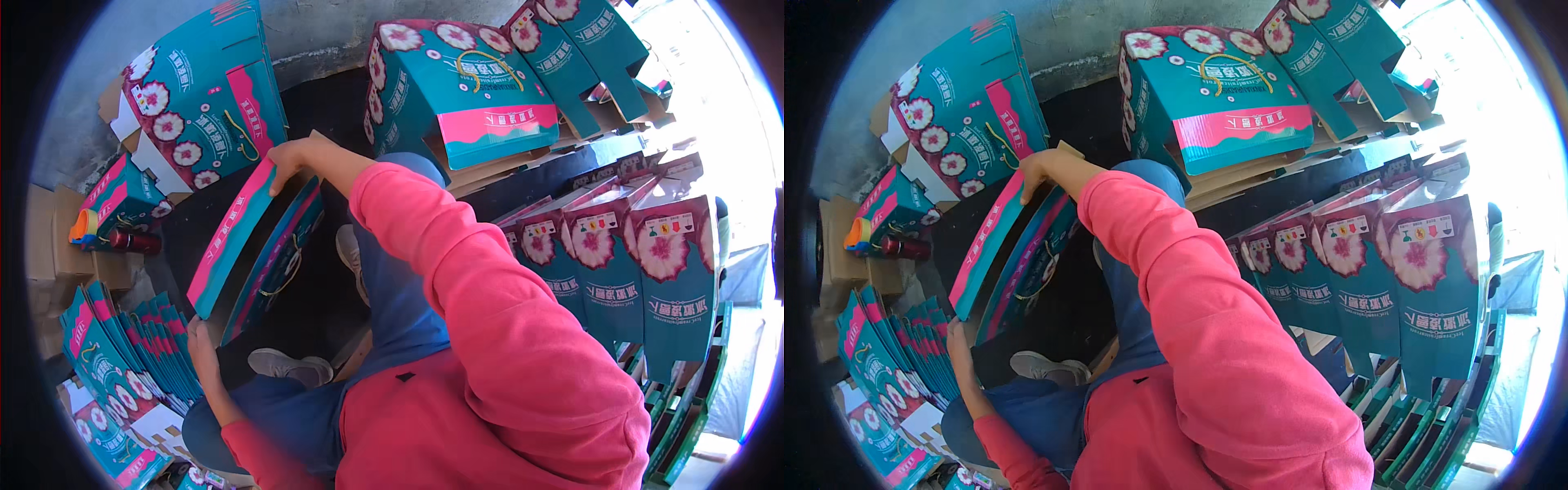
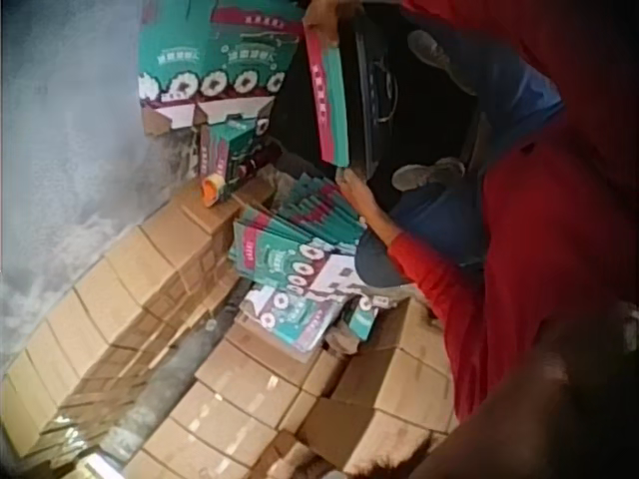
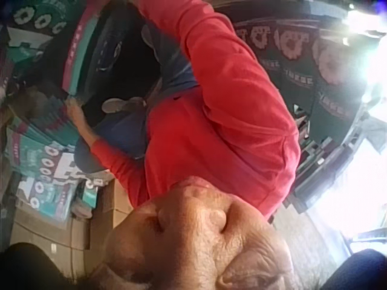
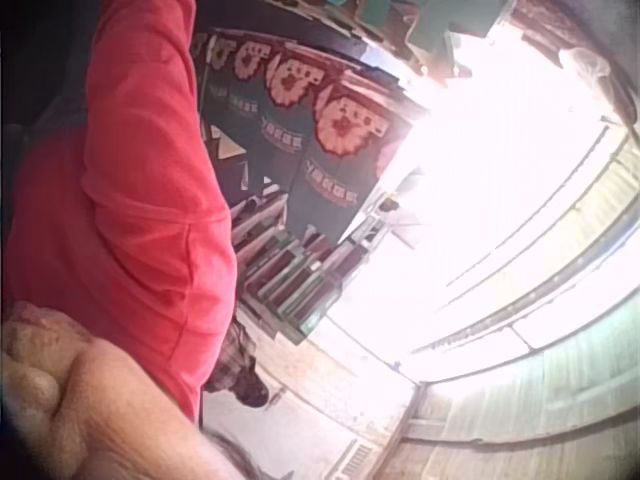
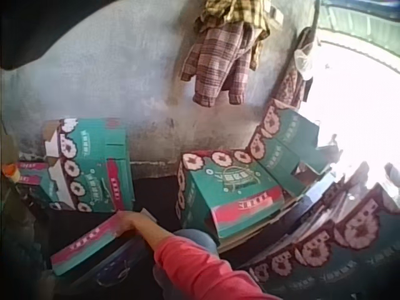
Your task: Folding flat-packed cardboard boxes into their final shape and stacking them.
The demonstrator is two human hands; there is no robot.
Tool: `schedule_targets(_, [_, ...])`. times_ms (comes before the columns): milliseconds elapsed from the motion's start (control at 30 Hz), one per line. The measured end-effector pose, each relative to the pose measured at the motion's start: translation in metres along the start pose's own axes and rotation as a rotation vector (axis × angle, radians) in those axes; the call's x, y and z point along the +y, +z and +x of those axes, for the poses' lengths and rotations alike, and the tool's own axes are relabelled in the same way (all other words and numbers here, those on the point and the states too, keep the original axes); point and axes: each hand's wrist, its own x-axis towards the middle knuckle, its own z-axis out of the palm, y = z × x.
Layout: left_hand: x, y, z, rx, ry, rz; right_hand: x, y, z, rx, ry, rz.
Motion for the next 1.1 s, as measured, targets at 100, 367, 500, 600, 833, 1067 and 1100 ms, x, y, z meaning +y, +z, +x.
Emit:
schedule_targets(100, [0.0, -0.004, -0.01, 0.066, 0.085, 0.083, -0.02, 0.015, -0.005, 0.137, 0.06, -0.437])
schedule_targets(367, [0.036, 0.02, -0.011, 0.0, 0.057, -0.048, -0.048, 0.037, 0.009, 0.252, -0.068, -0.922])
schedule_targets(500, [0.061, 0.045, -0.008, -0.026, -0.084, -0.402, -0.028, 0.042, 0.02, 0.281, -0.023, -0.933])
schedule_targets(600, [0.045, 0.027, -0.004, 0.021, -0.103, -0.51, -0.038, 0.056, 0.027, 0.353, -0.103, -0.965])
schedule_targets(833, [0.046, 0.037, -0.009, 0.027, -0.146, -0.604, -0.029, 0.061, 0.026, 0.379, -0.224, -0.967])
schedule_targets(1067, [0.037, 0.026, -0.013, 0.038, -0.112, -0.262, -0.056, 0.064, 0.022, 0.323, -0.175, -0.948])
schedule_targets(1100, [0.027, 0.03, -0.008, 0.04, -0.069, -0.184, -0.055, 0.065, 0.023, 0.321, -0.175, -0.95])
